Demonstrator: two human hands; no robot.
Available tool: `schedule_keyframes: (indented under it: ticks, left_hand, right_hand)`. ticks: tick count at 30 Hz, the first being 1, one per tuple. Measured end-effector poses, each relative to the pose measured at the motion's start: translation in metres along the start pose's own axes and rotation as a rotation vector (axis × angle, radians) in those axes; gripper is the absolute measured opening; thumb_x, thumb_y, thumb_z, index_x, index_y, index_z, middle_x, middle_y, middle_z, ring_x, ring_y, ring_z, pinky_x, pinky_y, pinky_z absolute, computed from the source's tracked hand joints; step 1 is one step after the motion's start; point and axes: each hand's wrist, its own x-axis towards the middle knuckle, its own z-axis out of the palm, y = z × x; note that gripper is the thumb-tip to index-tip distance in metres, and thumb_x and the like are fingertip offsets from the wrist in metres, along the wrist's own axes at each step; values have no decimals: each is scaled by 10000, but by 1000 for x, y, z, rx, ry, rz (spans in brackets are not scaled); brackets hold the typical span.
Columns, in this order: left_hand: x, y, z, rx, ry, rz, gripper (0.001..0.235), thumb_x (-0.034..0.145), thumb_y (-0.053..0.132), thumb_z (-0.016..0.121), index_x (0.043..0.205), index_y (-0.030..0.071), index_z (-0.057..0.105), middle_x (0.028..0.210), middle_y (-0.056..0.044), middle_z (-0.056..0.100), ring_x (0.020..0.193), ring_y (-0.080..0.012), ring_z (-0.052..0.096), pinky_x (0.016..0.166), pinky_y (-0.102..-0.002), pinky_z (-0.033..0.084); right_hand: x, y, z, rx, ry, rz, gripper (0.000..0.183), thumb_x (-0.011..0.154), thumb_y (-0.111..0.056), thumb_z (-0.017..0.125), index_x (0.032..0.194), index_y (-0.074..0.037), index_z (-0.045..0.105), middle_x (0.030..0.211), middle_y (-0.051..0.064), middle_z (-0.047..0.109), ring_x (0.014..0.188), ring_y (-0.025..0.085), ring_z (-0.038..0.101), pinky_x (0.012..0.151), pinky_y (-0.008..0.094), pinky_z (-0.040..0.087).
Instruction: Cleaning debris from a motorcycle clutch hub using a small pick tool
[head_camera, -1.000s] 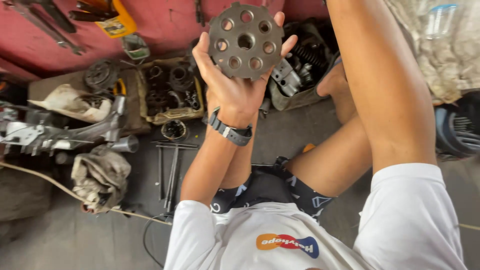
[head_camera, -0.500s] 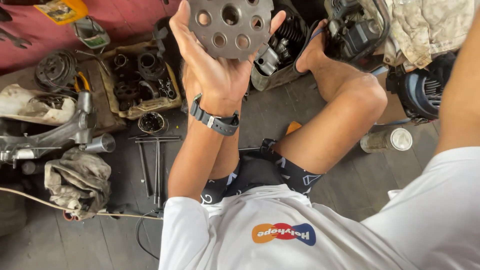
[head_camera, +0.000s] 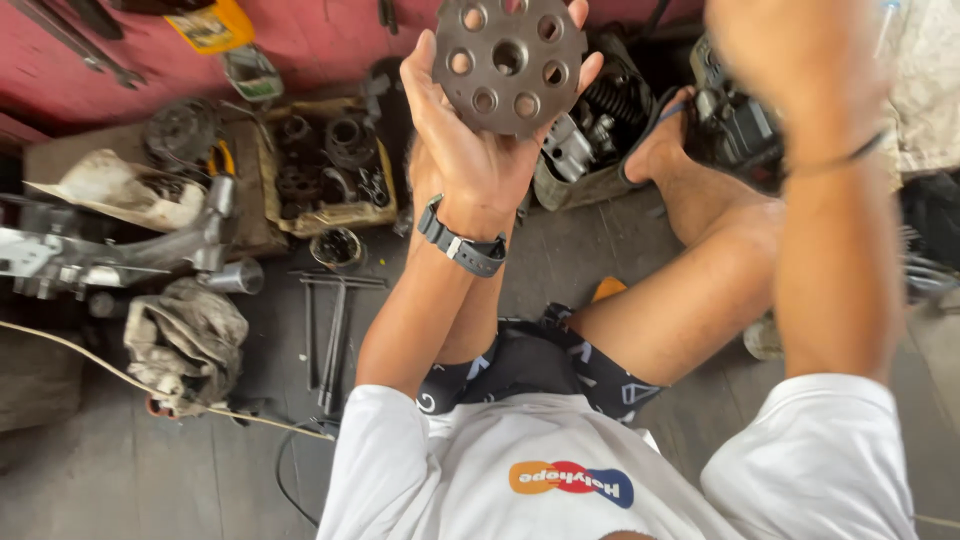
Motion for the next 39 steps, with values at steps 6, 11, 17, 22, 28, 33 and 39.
schedule_keyframes:
  ticks: [6,11,17,22,28,33,39]
  left_hand:
    - [4,15,4,136,502,-7,672,915,568,515,1297,28,634,1307,-253,634,1177,-434,612,902,-558,547]
    - [2,21,7,247,535,38,537,928,510,527,1127,39,692,1100,-188,707,1016,-379,663,823,-502,555]
    - [-1,19,0,283,392,36,453,972,461,523,1104,50,658,1109,-180,687,1038,-369,646,838,-511,543]
    - [4,16,5,181,437,-63,427,949,474,533,1059,94,696,1113,-157,729,1066,-361,672,913,-499,542]
    - [3,14,4,203,196,2,502,1016,417,487,1174,-15,686,1193,-243,690,1132,-434,639,957,-608,539]
    - [2,16,6,226,209,98,460,1029,405,485,1112,-4,679,1146,-236,694,1077,-427,642,914,-599,550]
    - [2,19,8,181,307,17,517,968,451,512,1057,-17,714,1078,-244,727,1013,-427,686,882,-554,584]
  right_hand:
    - [-54,-153,-68,467,210,-496,481,1137,-15,578,1600,-117,499,975,101,463,646,289,517,506,429,449]
    - [-71,-158,-48,529,185,-527,530,1109,56,550,1603,-103,445,1051,132,461,652,240,474,570,365,487]
    - [-81,-151,-43,491,194,-464,598,1074,59,596,1603,-192,474,1099,114,491,655,238,517,443,369,488]
    - [-89,-156,-41,484,215,-499,580,1079,57,596,1591,-189,479,1034,64,421,699,191,481,417,332,523]
    - [-88,-148,-40,526,268,-446,637,1049,127,589,1602,-173,485,1135,122,500,667,234,495,456,371,514]
    - [-90,-154,-46,434,288,-456,514,1078,-6,630,1544,-220,593,1105,69,553,707,221,563,449,361,475]
    - [-96,-158,-42,351,267,-572,639,974,53,658,1547,-215,569,1081,39,507,643,191,550,440,331,476]
